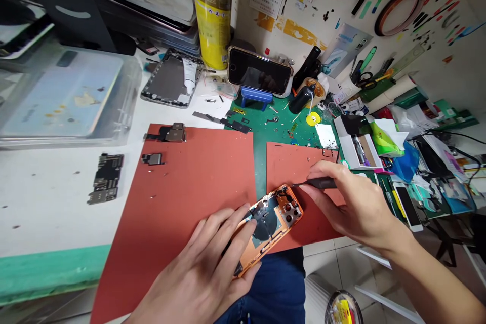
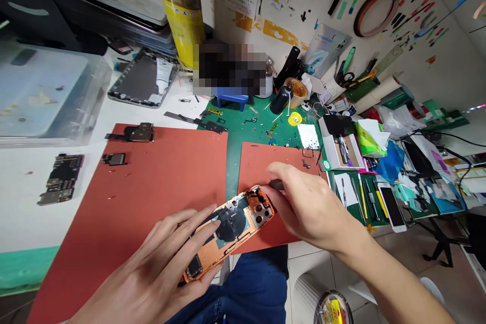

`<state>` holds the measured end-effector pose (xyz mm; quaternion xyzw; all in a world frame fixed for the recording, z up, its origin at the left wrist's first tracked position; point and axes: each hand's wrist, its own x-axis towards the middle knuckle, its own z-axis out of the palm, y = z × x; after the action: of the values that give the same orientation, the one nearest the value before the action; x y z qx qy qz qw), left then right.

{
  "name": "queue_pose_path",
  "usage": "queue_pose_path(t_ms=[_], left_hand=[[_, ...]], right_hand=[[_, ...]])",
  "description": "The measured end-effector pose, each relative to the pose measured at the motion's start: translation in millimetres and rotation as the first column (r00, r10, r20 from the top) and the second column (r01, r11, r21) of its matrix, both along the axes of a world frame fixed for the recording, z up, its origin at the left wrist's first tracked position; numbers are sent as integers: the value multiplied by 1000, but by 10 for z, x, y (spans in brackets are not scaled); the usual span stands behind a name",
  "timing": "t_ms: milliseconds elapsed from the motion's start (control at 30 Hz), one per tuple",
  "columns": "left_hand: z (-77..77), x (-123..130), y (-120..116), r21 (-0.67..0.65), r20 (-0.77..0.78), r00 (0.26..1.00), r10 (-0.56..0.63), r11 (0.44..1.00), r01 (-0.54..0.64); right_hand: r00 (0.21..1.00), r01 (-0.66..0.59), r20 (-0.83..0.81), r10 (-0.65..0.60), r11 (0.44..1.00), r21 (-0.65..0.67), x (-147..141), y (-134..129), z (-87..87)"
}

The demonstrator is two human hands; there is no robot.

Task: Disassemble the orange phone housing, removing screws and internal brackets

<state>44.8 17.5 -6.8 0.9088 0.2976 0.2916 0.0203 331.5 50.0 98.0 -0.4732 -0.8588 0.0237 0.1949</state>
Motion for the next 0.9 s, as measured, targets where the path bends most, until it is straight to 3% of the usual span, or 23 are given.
queue_pose_path(t_ms=[133, 267, 433, 533, 600, 900], left_hand=[[-32, -1, -9, -2, -7, 1000, -3, 1000, 3], [-63, -44, 1, -13, -67, 998, -13, 1000, 13], [-114, -87, -31, -52, -77, 996, -37, 998, 34], [-135, -55, -92, -125, -58, 998, 4, 992, -11], [-132, -28, -115, -155, -48, 998, 33, 987, -40], [-84, -54, -10, -15, -60, 997, -49, 999, 48]], right_hand=[[994, -6, 108, -9, 990, 139, -36, 119, 19], [995, -40, 91, 34, 997, 63, -37, 162, 67], [995, -50, 94, 39, 992, 119, -38, 191, 92], [995, -70, 74, 67, 997, 38, -41, 203, 92], [994, -77, 76, 73, 996, 55, -40, 200, 91], [991, -98, 101, 90, 992, 82, -40, 177, 106]])
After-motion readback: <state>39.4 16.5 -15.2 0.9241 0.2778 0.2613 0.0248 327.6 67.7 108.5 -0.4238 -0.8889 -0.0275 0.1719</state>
